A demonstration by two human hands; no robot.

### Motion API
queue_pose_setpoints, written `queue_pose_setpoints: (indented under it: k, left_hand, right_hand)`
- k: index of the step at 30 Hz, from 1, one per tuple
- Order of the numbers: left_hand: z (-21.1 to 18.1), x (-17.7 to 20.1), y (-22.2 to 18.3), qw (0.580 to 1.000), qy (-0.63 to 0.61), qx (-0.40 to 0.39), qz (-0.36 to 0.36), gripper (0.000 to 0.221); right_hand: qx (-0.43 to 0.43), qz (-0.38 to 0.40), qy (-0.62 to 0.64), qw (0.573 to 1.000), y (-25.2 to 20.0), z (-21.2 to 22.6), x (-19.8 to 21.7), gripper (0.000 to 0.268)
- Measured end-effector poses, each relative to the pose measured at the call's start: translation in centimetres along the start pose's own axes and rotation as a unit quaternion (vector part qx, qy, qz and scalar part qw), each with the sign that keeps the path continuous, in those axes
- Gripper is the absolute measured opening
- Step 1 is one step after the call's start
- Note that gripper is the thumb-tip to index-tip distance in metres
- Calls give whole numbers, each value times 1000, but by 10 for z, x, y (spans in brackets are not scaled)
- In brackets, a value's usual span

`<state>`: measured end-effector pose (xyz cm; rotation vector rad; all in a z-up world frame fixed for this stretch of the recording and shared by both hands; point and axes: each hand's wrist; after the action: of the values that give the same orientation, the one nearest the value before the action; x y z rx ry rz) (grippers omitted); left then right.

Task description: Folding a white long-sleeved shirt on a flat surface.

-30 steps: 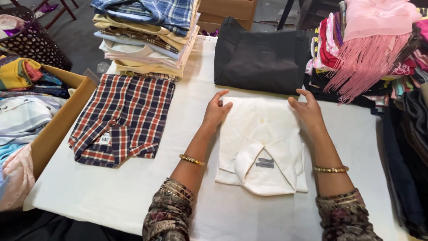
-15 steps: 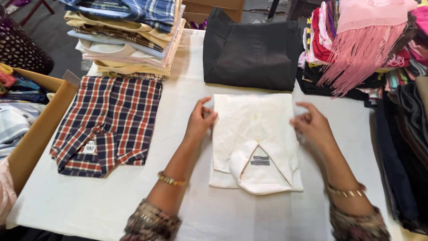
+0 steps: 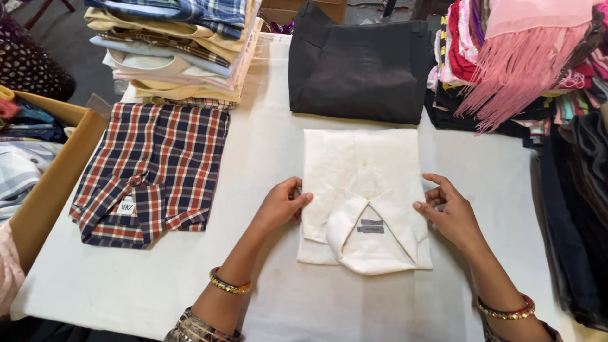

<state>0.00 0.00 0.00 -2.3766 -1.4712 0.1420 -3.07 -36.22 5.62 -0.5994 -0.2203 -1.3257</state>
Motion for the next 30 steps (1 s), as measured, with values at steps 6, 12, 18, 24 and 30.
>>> queue_pose_setpoints:
  k: [6,12,18,24,30]
  left_hand:
    - [-12,-9,-7,997,78,-11,-25,37]
    - [-40,-13,-26,999,-30,-31,19,73]
    - [-46,-13,-32,994,-74,-10,75,91]
    - [-13,-10,-14,997,24,-15,76,86]
    - [-39,-12,-25,991,132,-14,-27,90]
  right_hand:
    - [19,-16,-34,999,8,-21,-3,58]
    - [81,1,100,992,1,-21,12,54]
    - [23,50,111,992,-13,-1,25,54]
    - [-47,126,51,990,1,-20,18,50]
    - [-8,97,19,995,7,-25,12,49]
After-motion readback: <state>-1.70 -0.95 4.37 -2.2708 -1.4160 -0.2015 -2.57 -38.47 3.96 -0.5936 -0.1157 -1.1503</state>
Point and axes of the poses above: each hand's wrist, its own y-axis towards the middle knuckle, its own x-axis out of the back of the hand, z = x × y, and after that the axes turned 13 degrees about z, right-handed
